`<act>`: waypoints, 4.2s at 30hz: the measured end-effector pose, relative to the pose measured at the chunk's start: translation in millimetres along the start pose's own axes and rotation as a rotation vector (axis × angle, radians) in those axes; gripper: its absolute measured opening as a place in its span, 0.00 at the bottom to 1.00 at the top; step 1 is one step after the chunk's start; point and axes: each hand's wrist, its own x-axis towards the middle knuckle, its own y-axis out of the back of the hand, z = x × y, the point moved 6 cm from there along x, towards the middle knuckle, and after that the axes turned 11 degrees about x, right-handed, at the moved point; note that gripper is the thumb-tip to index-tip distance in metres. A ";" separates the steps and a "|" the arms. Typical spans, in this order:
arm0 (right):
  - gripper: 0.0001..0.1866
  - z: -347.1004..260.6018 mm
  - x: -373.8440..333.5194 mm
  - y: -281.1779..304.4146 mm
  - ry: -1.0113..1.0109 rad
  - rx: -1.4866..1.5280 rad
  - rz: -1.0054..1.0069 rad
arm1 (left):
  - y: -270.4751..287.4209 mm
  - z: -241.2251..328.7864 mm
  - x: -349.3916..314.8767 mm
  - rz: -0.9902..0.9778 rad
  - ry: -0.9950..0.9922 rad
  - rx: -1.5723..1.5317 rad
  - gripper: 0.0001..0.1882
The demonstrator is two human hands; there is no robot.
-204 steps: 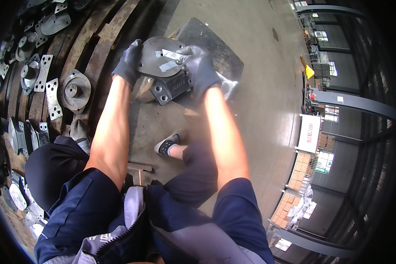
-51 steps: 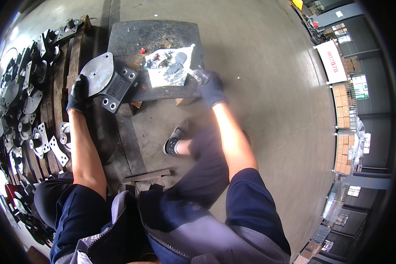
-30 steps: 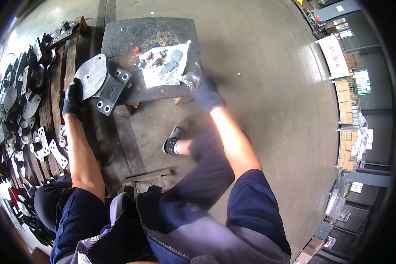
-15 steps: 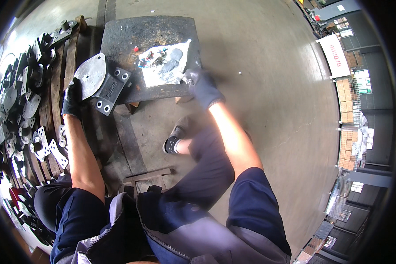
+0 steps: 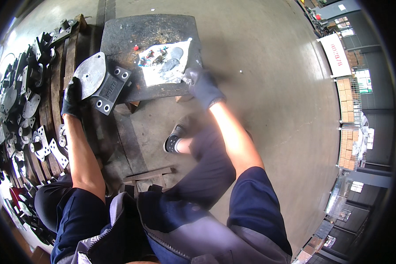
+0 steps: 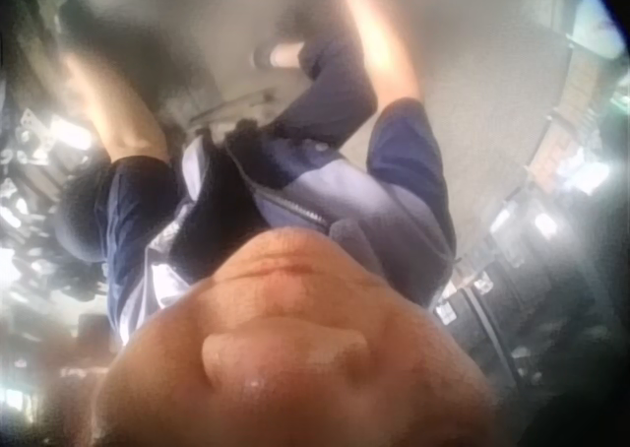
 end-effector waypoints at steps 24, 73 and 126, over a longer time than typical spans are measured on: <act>0.05 13.9 -13.1 19.0 0.029 0.043 0.007 | -21.7 12.1 -14.5 -0.021 0.235 -0.341 0.28; 0.07 -42.3 8.2 -14.9 0.164 -0.027 -0.015 | -24.5 24.0 -23.7 0.020 0.251 -0.477 0.28; 0.14 -202.0 43.9 -103.6 0.743 -0.238 -0.377 | -32.4 18.8 13.1 -0.206 -0.064 -0.347 0.21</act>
